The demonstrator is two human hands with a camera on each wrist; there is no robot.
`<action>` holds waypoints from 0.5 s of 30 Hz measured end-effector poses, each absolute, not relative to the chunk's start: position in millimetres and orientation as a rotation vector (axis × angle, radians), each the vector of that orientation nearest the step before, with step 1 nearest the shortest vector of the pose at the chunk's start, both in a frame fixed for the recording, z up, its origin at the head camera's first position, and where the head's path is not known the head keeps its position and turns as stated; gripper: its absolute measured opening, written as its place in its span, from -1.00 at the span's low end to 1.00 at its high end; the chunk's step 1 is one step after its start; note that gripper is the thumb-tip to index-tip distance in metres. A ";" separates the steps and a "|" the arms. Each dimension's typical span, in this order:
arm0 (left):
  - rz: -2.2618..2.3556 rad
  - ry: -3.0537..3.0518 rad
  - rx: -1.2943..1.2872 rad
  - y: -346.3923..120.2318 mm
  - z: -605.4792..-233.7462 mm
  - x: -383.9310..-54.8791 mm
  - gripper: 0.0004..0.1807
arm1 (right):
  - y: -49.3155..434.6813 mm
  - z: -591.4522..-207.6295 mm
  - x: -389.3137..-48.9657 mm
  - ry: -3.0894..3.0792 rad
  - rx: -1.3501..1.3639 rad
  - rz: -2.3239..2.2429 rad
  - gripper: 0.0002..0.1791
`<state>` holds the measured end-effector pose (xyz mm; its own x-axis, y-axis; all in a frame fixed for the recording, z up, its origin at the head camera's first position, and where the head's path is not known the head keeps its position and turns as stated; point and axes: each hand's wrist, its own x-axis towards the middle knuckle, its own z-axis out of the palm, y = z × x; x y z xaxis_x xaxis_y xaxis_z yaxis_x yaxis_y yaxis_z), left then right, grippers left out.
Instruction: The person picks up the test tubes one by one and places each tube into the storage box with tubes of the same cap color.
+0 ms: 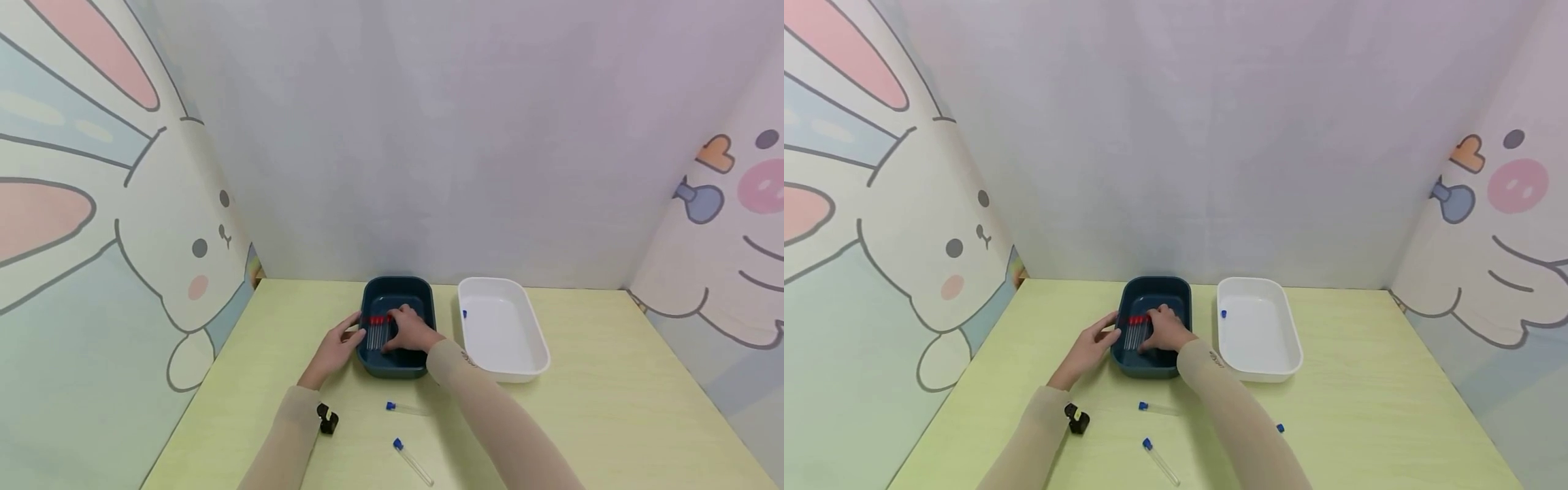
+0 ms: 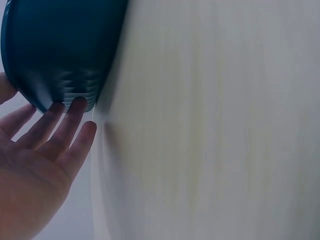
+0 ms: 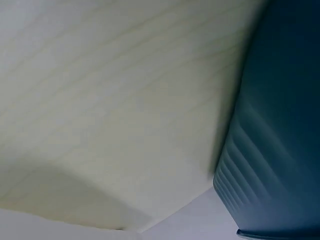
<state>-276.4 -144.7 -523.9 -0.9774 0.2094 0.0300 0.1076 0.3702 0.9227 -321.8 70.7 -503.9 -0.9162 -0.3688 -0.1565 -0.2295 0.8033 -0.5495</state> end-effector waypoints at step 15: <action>1.669 2.546 0.313 -144.6 -524.7 -276.2 -0.40 | 70.2 -507.8 -323.8 2.753 -0.483 -0.757 0.07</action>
